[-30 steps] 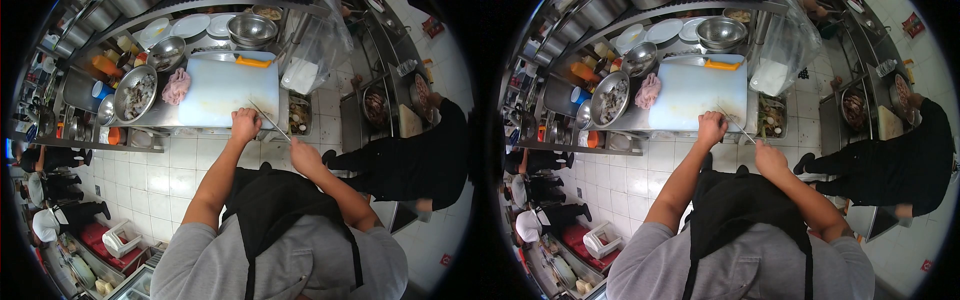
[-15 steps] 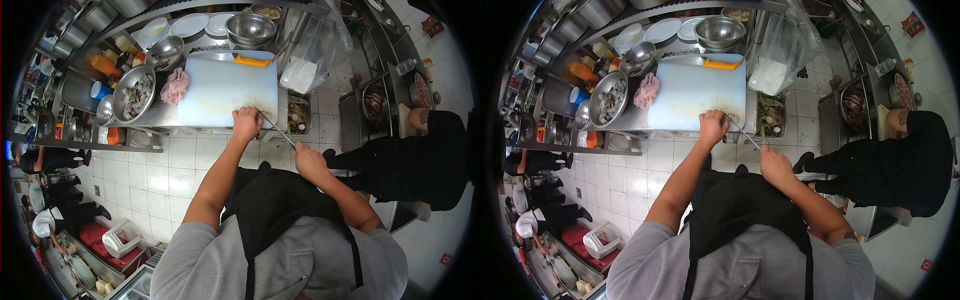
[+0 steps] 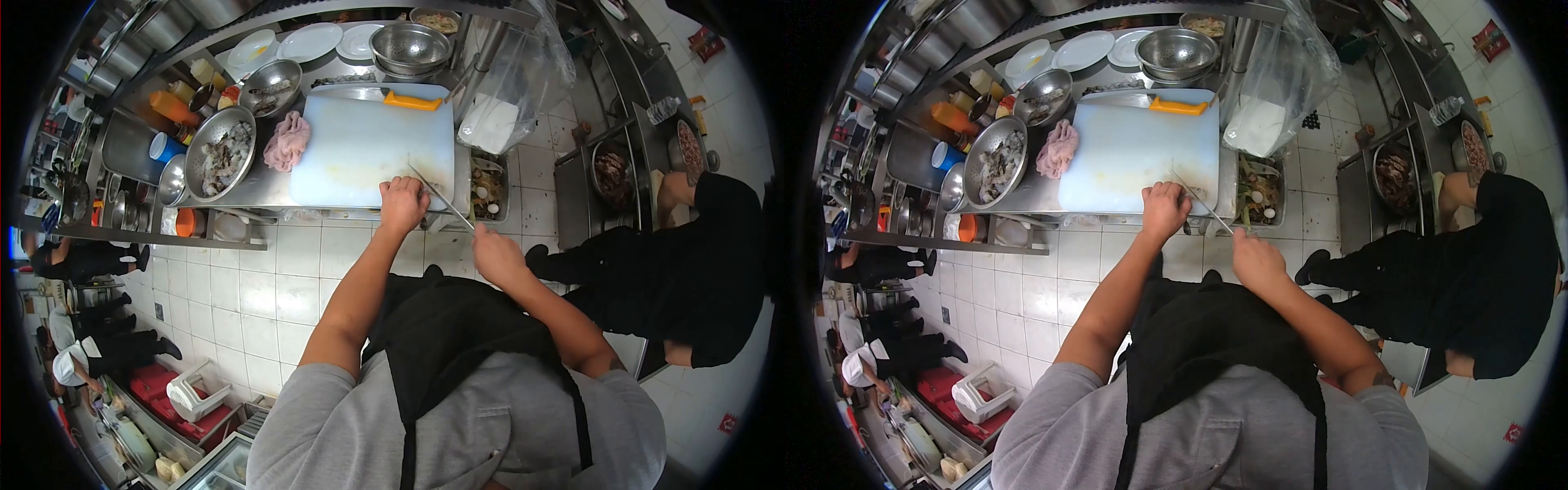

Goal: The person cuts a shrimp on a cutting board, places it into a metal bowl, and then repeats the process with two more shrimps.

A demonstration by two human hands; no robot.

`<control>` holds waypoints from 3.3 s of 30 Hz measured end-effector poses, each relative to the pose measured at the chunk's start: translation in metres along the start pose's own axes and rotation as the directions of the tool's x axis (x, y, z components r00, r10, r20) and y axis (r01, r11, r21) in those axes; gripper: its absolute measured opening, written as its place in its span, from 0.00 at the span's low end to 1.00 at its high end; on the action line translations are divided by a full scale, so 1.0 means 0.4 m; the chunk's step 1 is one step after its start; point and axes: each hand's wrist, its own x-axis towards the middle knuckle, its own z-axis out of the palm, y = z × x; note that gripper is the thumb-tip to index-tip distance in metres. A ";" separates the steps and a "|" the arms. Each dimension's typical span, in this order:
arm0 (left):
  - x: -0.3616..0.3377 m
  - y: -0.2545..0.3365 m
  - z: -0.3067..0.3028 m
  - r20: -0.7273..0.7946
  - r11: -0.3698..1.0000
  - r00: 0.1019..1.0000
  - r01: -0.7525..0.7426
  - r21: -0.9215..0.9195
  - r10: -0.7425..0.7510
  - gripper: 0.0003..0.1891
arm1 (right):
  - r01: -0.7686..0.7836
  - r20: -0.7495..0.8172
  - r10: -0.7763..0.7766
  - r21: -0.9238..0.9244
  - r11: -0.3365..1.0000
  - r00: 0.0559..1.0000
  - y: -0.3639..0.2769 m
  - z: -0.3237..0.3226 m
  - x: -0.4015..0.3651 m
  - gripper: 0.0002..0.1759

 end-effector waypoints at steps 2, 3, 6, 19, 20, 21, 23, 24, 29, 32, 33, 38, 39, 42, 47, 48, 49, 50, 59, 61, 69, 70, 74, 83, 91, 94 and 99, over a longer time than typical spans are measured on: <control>-0.001 0.001 -0.003 0.047 0.999 0.998 0.047 0.023 -0.048 0.11 | 0.009 -0.032 -0.008 0.027 1.000 0.999 0.007 -0.013 -0.016 0.10; 0.003 0.006 -0.010 0.033 0.999 0.999 0.038 0.005 -0.038 0.11 | 0.014 -0.049 -0.012 0.041 0.999 0.999 0.011 -0.020 -0.026 0.11; 0.010 0.012 -0.021 0.014 1.000 1.000 -0.003 -0.031 0.003 0.12 | 0.011 -0.049 -0.011 0.005 1.000 0.999 0.018 -0.027 -0.045 0.12; 0.010 0.006 0.009 0.020 1.000 1.000 -0.015 -0.010 0.015 0.10 | -0.004 0.003 0.004 -0.002 1.000 1.000 0.016 -0.004 -0.039 0.10; 0.009 0.005 0.011 0.029 1.000 1.000 -0.011 0.004 0.011 0.10 | -0.006 0.010 0.006 -0.006 1.000 1.000 0.016 0.001 -0.031 0.10; 0.009 0.004 0.011 0.030 1.000 0.999 -0.012 0.003 0.012 0.10 | -0.007 0.018 0.008 -0.010 1.000 1.000 0.015 0.005 -0.025 0.10; 0.007 0.004 0.010 0.032 1.000 0.999 -0.014 0.001 0.014 0.10 | -0.007 0.009 0.007 0.003 1.000 1.000 0.011 0.009 -0.014 0.10; 0.007 0.005 0.010 0.030 1.000 0.999 -0.015 -0.001 0.015 0.10 | -0.008 0.005 0.008 0.009 1.000 1.000 0.010 0.010 -0.011 0.10; 0.007 0.010 0.001 0.031 1.000 0.999 -0.018 0.008 0.018 0.10 | -0.019 -0.016 0.019 0.027 0.999 1.000 0.013 -0.015 -0.021 0.12; 0.017 0.010 -0.003 -0.006 0.993 0.994 -0.112 -0.026 0.112 0.09 | -0.019 -0.011 0.019 0.040 0.999 1.000 0.029 -0.027 -0.038 0.12; 0.018 0.011 0.003 0.008 0.995 0.995 -0.096 -0.013 0.097 0.09 | -0.021 -0.003 0.022 0.043 0.999 1.000 0.033 -0.032 -0.043 0.13; 0.025 0.024 0.015 0.041 0.999 0.999 -0.019 0.034 0.018 0.09 | -0.051 0.007 0.051 0.015 0.999 0.999 0.027 -0.043 -0.067 0.12; 0.026 0.025 0.017 0.042 0.999 0.999 -0.016 0.041 0.014 0.09 | -0.049 0.003 0.049 0.021 0.999 0.999 0.029 -0.041 -0.071 0.11; 0.026 0.029 0.020 0.037 0.999 0.999 -0.010 0.051 0.008 0.09 | -0.041 -0.011 0.042 0.026 0.999 0.999 0.034 -0.032 -0.079 0.11; 0.024 0.031 0.025 0.015 0.999 1.000 -0.025 0.049 0.024 0.10 | -0.017 -0.024 0.017 0.009 1.000 1.000 0.045 0.000 -0.054 0.10; 0.024 0.032 0.025 0.020 0.998 1.000 -0.025 0.052 0.024 0.10 | -0.012 -0.027 0.012 0.003 1.000 1.000 0.045 0.002 -0.048 0.09; 0.023 0.033 0.024 0.025 0.998 0.999 -0.024 0.056 0.023 0.10 | -0.017 -0.024 0.017 0.006 1.000 1.000 0.044 0.002 -0.043 0.09; 0.022 0.033 0.023 0.030 0.998 0.999 -0.024 0.059 0.022 0.10 | -0.022 -0.020 0.022 0.008 1.000 1.000 0.038 0.001 -0.037 0.10; -0.013 0.087 -0.015 -0.004 0.978 0.980 0.197 0.065 -0.197 0.17 | -0.048 -0.009 0.049 0.089 0.995 0.999 0.031 -0.044 -0.033 0.12; -0.023 0.099 -0.014 0.105 0.962 0.962 0.235 0.138 -0.250 0.18 | -0.075 -0.008 0.077 0.119 0.990 0.997 0.047 -0.058 -0.042 0.13; 0.091 0.026 0.008 0.286 0.926 0.890 0.294 0.238 -0.356 0.15 | -0.098 -0.039 0.109 0.226 0.969 0.993 0.115 -0.019 -0.052 0.15; 0.129 0.013 -0.025 0.450 0.917 0.799 0.358 0.176 -0.399 0.13 | -0.081 -0.042 0.093 0.224 0.971 0.995 0.118 -0.015 -0.051 0.15; 0.202 -0.021 -0.101 0.779 0.619 0.464 0.775 -0.126 -0.422 0.07 | -0.021 -0.051 0.035 0.240 0.970 0.998 0.107 -0.028 -0.048 0.14; 0.182 -0.086 -0.092 0.850 0.169 0.379 0.925 -0.340 -0.367 0.02 | 0.031 -0.043 -0.024 0.174 0.984 0.999 0.062 -0.021 0.014 0.13; 0.123 -0.122 -0.147 0.752 0.545 0.544 0.784 -0.297 -0.372 0.13 | 0.030 -0.056 -0.024 0.107 0.994 0.998 0.072 0.011 0.014 0.13; 0.092 -0.107 -0.146 0.513 0.954 0.821 0.300 -0.012 -0.251 0.16 | 0.019 -0.048 -0.014 0.099 0.995 0.999 0.067 0.004 -0.001 0.12; 0.080 -0.019 -0.158 0.474 0.944 0.846 0.096 0.316 -0.245 0.14 | 0.011 -0.034 -0.008 0.081 0.997 0.999 0.059 -0.010 -0.011 0.12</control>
